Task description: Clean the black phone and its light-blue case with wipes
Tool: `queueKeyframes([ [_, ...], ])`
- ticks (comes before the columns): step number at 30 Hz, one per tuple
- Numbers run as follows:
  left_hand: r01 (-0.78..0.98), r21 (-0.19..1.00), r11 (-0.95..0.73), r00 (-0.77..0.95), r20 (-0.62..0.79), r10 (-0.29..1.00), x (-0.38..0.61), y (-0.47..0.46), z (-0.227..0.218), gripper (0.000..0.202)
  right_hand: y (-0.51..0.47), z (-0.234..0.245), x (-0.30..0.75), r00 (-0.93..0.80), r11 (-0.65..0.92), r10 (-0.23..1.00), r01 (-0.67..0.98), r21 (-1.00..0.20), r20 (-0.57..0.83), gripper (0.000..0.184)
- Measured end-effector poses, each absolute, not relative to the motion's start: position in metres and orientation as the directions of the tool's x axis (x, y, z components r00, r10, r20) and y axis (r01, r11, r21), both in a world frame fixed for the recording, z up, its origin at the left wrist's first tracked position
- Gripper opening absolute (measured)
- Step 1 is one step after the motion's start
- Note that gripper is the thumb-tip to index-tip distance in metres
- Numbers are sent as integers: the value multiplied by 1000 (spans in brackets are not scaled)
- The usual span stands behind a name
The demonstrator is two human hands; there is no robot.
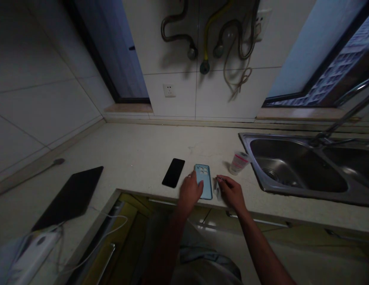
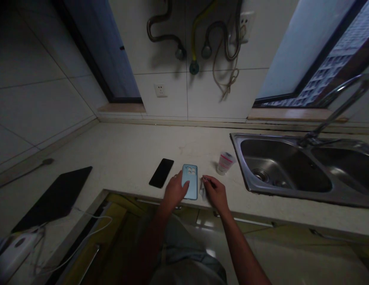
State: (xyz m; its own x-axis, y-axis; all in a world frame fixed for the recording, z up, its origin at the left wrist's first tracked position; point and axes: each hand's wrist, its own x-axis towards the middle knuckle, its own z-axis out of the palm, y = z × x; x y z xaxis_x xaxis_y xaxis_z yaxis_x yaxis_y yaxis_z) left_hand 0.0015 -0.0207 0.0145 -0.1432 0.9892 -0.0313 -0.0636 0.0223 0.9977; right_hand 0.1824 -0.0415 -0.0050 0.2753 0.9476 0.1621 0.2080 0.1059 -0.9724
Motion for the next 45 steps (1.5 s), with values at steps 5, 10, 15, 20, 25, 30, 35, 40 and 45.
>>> queueKeyframes([
  [5,191,979,-71,-53,82,995,-14,-20,15,42,-36,-14,178,233,118,956,256,-959,180,42],
  [10,756,632,-172,-78,347,935,-62,0,27,43,-39,-17,179,159,153,961,378,-913,227,32],
  [15,943,330,44,-158,329,931,-109,14,23,59,-41,-17,181,110,192,958,436,-879,264,31],
  [20,970,231,71,-123,218,968,-115,13,8,59,-41,-20,183,112,196,955,460,-866,276,31],
  [25,971,238,32,-84,214,973,-105,6,6,67,-41,-21,184,84,183,965,462,-868,249,33],
  [30,967,253,14,-64,188,980,-93,1,16,77,-41,-21,183,96,176,964,468,-866,248,31],
  [35,973,229,41,-67,108,992,-86,7,30,68,-41,-22,183,86,195,961,458,-867,262,31],
  [40,948,298,110,-102,-44,994,-88,23,40,60,-42,-21,183,77,210,959,458,-864,274,31],
  [45,858,480,183,-138,-126,982,-92,30,41,54,-43,-17,182,79,217,957,448,-867,280,31],
])
